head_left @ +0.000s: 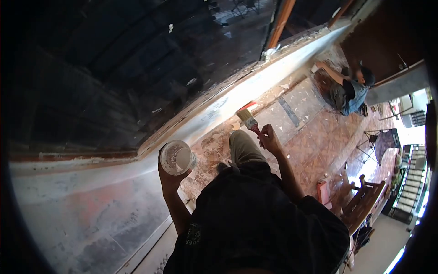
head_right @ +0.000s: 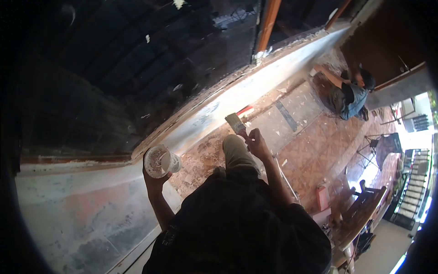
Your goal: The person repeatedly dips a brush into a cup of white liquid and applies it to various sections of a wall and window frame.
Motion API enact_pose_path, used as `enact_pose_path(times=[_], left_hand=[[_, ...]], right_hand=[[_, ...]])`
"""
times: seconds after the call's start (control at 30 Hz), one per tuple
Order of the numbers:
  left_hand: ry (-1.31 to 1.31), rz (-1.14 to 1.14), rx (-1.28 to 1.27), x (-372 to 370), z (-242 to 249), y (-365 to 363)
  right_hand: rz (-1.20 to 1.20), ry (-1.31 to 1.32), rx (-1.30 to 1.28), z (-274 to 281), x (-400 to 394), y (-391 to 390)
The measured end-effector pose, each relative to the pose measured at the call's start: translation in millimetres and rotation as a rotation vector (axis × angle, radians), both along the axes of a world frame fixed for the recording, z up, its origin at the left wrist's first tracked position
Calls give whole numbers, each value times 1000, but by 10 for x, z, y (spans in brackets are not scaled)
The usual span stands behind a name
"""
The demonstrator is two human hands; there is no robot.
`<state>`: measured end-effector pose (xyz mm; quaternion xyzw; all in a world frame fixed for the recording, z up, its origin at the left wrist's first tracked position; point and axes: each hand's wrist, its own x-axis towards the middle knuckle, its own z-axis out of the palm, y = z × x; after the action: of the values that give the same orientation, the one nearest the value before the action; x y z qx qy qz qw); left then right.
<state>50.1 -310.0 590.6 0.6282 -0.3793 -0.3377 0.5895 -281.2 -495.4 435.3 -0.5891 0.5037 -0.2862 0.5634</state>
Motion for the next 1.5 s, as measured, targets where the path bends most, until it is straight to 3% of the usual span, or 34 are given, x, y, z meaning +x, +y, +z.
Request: enact_pose_path(times=[0.23, 0.33, 0.53, 0.6, 0.67, 0.8, 0.97, 1.2, 1.27, 1.33, 1.4, 1.5], left_hand=[[51, 17, -56, -521, -120, -602], [8, 14, -51, -789, -156, -999], [-78, 88, -82, -1583, -115, -2087], [-69, 113, -39, -1970, 45, -2418], [-60, 71, -124, -2280, 82, -2775], [-59, 27, -142, -2876, 180, -3259], [-108, 122, -126, -3200, 159, -3387], [26, 143, -120, -3241, -18, -3329], [-41, 190, -199, -3241, -217, -3349], [62, 255, -199, -3312, -520, -3366], [15, 323, -217, -3344, -497, -3352], [85, 337, -273, -3415, -410, -3328]], right_hand=[[9, 119, -317, -158, -518, -675], [70, 224, -195, -2, -856, -1191], [106, 360, -371, -275, -1700, -2371], [103, 424, -95, -88, -1938, -2662], [98, 304, 38, -447, -2273, -3032], [-14, 173, 226, -1075, -2720, -3598], [92, 130, 274, -1188, -2813, -4045], [73, -63, 341, -765, -2368, -3626], [137, 172, 256, -675, -2290, -3487], [119, 204, 205, -609, -2191, -3297], [159, 326, 253, -540, -2192, -3259], [193, 164, 246, -273, -2139, -3192]])
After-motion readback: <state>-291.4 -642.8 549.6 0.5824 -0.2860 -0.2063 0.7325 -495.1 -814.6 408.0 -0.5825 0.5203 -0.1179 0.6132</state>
